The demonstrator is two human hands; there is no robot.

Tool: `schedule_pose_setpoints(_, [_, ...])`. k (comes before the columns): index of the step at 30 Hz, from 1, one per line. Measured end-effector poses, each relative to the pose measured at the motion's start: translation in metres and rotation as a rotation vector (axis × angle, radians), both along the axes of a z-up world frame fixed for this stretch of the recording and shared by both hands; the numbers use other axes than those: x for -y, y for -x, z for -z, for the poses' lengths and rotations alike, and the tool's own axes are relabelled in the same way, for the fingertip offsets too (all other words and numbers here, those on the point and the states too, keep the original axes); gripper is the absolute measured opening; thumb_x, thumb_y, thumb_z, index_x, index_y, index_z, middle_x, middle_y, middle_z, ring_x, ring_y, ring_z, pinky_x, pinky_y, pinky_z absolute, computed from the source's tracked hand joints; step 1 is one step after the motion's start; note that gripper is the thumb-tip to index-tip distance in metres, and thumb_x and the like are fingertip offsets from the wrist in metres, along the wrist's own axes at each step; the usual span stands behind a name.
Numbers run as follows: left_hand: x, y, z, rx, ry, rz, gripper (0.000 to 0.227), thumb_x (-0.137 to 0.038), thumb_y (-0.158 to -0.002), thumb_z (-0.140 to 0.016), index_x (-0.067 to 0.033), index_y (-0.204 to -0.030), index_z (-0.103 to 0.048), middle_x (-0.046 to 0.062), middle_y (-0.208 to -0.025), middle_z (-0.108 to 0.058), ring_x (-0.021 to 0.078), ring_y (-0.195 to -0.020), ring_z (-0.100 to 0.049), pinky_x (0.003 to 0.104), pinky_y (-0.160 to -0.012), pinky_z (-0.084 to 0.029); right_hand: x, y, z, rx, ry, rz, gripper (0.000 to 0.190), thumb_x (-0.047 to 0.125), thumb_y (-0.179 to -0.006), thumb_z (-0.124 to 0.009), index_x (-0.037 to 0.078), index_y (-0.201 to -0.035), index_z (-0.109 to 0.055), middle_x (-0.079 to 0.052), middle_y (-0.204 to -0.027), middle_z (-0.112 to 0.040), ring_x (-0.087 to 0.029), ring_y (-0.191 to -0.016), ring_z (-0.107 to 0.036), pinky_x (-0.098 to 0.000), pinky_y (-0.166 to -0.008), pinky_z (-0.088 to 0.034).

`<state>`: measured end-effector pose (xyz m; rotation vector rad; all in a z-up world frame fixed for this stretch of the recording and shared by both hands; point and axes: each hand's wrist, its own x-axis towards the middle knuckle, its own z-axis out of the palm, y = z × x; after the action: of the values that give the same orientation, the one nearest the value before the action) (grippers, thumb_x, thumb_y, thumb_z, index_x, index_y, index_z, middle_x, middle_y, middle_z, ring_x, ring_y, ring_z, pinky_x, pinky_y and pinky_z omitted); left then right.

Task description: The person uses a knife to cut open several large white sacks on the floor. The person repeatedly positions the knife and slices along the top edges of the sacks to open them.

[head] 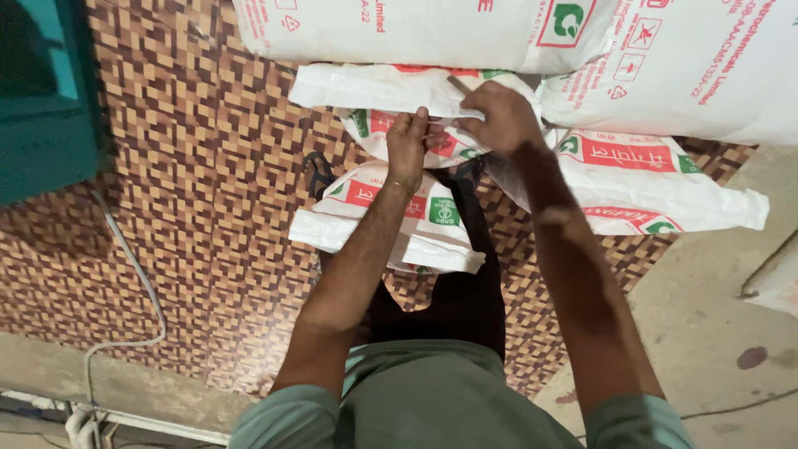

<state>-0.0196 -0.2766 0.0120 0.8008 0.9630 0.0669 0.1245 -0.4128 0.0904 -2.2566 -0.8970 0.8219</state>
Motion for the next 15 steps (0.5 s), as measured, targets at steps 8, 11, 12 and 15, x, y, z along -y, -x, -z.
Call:
schedule_pose_setpoints(8, [0.0, 0.0, 0.04, 0.156, -0.018, 0.029, 0.027, -0.023, -0.108, -0.054, 0.0023, -0.102, -0.058, 0.012, -0.088, -0.069, 0.016, -0.07, -0.068, 0.032, -0.066, -0.062, -0.033, -0.017, 0.0, -0.032, 0.011, -0.047, 0.041, 0.037, -0.084, -0.086, 0.007, -0.111, -0.077, -0.01, -0.104, -0.073, -0.025, -0.091, -0.072, -0.038, -0.08, -0.056])
schedule_pose_setpoints(11, [0.001, -0.001, 0.048, 0.193, -0.035, 0.021, 0.025, -0.022, -0.108, -0.054, 0.0016, -0.101, -0.057, 0.009, -0.089, -0.067, 0.0147, -0.071, -0.068, 0.032, -0.066, -0.062, -0.045, -0.017, 0.003, -0.009, 0.011, -0.068, 0.039, 0.034, -0.081, -0.087, 0.006, -0.107, -0.078, -0.011, -0.1, -0.073, -0.025, -0.087, -0.072, -0.0378, -0.077, -0.056])
schedule_pose_setpoints(12, [0.001, 0.0, 0.05, 0.207, -0.043, 0.02, 0.025, -0.022, -0.108, -0.053, 0.0011, -0.1, -0.056, 0.008, -0.09, -0.067, 0.0145, -0.072, -0.069, 0.032, -0.066, -0.062, -0.048, -0.017, 0.004, 0.006, 0.012, -0.082, 0.037, 0.033, -0.081, -0.087, 0.006, -0.106, -0.079, -0.011, -0.098, -0.073, -0.025, -0.085, -0.072, -0.038, -0.076, -0.056])
schedule_pose_setpoints(15, [-0.002, 0.001, 0.051, 0.158, -0.092, 0.103, 0.027, -0.024, -0.108, -0.053, 0.0001, -0.098, -0.061, 0.009, -0.077, -0.067, 0.013, -0.061, -0.065, 0.027, -0.059, -0.057, -0.055, -0.02, 0.009, -0.07, 0.047, -0.117, 0.032, 0.031, -0.084, -0.085, 0.007, -0.104, -0.078, -0.01, -0.098, -0.074, -0.022, -0.083, -0.073, -0.0369, -0.076, -0.057])
